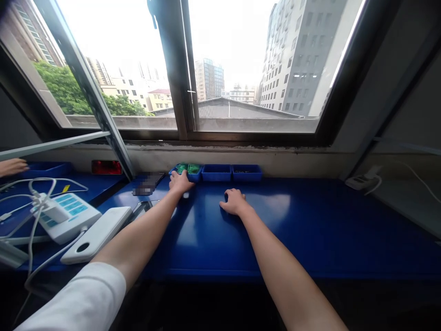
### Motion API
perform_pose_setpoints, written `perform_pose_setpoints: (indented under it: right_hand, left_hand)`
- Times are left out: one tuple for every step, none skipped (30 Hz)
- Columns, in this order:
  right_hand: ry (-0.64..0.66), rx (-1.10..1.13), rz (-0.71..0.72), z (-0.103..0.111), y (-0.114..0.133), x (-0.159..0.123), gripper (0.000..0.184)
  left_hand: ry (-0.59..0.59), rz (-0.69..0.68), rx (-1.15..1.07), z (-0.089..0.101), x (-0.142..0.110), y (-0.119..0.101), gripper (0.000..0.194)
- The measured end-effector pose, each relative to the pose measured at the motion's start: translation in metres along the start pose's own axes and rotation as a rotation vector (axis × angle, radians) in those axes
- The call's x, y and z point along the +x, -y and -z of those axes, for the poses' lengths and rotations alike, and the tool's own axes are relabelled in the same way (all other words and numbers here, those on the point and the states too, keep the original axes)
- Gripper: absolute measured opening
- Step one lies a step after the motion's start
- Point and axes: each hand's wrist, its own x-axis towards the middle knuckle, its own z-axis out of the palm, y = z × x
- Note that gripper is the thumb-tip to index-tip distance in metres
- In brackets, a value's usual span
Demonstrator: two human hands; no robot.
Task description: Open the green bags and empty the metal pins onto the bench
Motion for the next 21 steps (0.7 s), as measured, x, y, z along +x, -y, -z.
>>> perform_pose_setpoints:
  right_hand:
    - [0.013, -0.011, -0.004, 0.001, 0.002, 0.001, 0.048]
    - [0.021, -0.022, -0.013, 0.003, 0.004, 0.002, 0.049]
    - [0.025, -0.031, -0.024, 0.004, 0.006, 0.002, 0.049]
    - [0.026, -0.039, -0.034, 0.006, 0.007, 0.003, 0.048]
    - [0.025, -0.044, -0.036, 0.008, 0.008, 0.003, 0.048]
    - [0.025, -0.046, -0.03, 0.009, 0.009, 0.003, 0.048]
    - [0.025, -0.048, -0.02, 0.01, 0.009, 0.002, 0.048]
    - [0.024, -0.049, -0.007, 0.011, 0.008, 0.002, 0.048]
    - [0.02, -0.048, 0.007, 0.011, 0.006, 0.002, 0.047]
    - [0.01, -0.046, 0.018, 0.011, 0.005, 0.002, 0.047]
    - [-0.003, -0.042, 0.027, 0.01, 0.004, 0.002, 0.046]
    - [-0.022, -0.033, 0.029, 0.009, 0.003, 0.002, 0.046]
    - [-0.043, -0.019, 0.03, 0.009, 0.002, 0.003, 0.045]
    - [-0.064, 0.001, 0.028, 0.008, 0.002, 0.003, 0.044]
    - [-0.086, 0.025, 0.027, 0.008, 0.003, 0.003, 0.043]
    - [-0.104, 0.053, 0.031, 0.008, 0.004, 0.003, 0.042]
    - [-0.116, 0.084, 0.039, 0.008, 0.006, 0.002, 0.042]
    - [-0.12, 0.122, 0.05, 0.009, 0.008, 0.001, 0.042]
    - [-0.116, 0.167, 0.059, 0.009, 0.01, 0.0, 0.043]
    - [-0.109, 0.218, 0.06, 0.009, 0.012, 0.0, 0.045]
    - [-0.108, 0.269, 0.049, 0.01, 0.014, -0.001, 0.049]
  left_hand:
    - [-0.045, 0.008, 0.019, 0.002, -0.002, 0.0, 0.061]
    - [-0.078, 0.016, 0.037, 0.003, -0.005, 0.0, 0.057]
    - [-0.092, 0.024, 0.049, 0.006, -0.009, 0.001, 0.056]
    - [-0.088, 0.024, 0.052, 0.01, -0.013, 0.002, 0.057]
    - [-0.065, 0.022, 0.053, 0.014, -0.016, 0.003, 0.059]
    - [-0.03, 0.008, 0.052, 0.02, -0.02, 0.004, 0.062]
    - [0.032, -0.015, 0.05, 0.026, -0.022, 0.006, 0.063]
    - [0.101, -0.053, 0.048, 0.033, -0.024, 0.009, 0.061]
    - [0.156, -0.084, 0.045, 0.04, -0.026, 0.012, 0.059]
    - [0.186, -0.107, 0.038, 0.047, -0.026, 0.014, 0.056]
    - [0.208, -0.126, 0.023, 0.052, -0.026, 0.017, 0.055]
    - [0.2, -0.125, -0.004, 0.056, -0.026, 0.02, 0.057]
    - [0.132, -0.101, -0.034, 0.058, -0.025, 0.022, 0.06]
    - [0.036, -0.067, -0.065, 0.059, -0.024, 0.024, 0.063]
    - [-0.051, -0.021, -0.092, 0.057, -0.023, 0.025, 0.064]
    - [-0.102, 0.03, -0.111, 0.054, -0.022, 0.026, 0.065]
    - [-0.105, 0.078, -0.12, 0.051, -0.021, 0.026, 0.066]
    - [-0.067, 0.12, -0.123, 0.047, -0.021, 0.025, 0.069]
    - [-0.008, 0.149, -0.124, 0.043, -0.021, 0.024, 0.073]
    - [0.045, 0.165, -0.126, 0.039, -0.022, 0.021, 0.076]
    - [0.079, 0.166, -0.134, 0.036, -0.024, 0.016, 0.077]
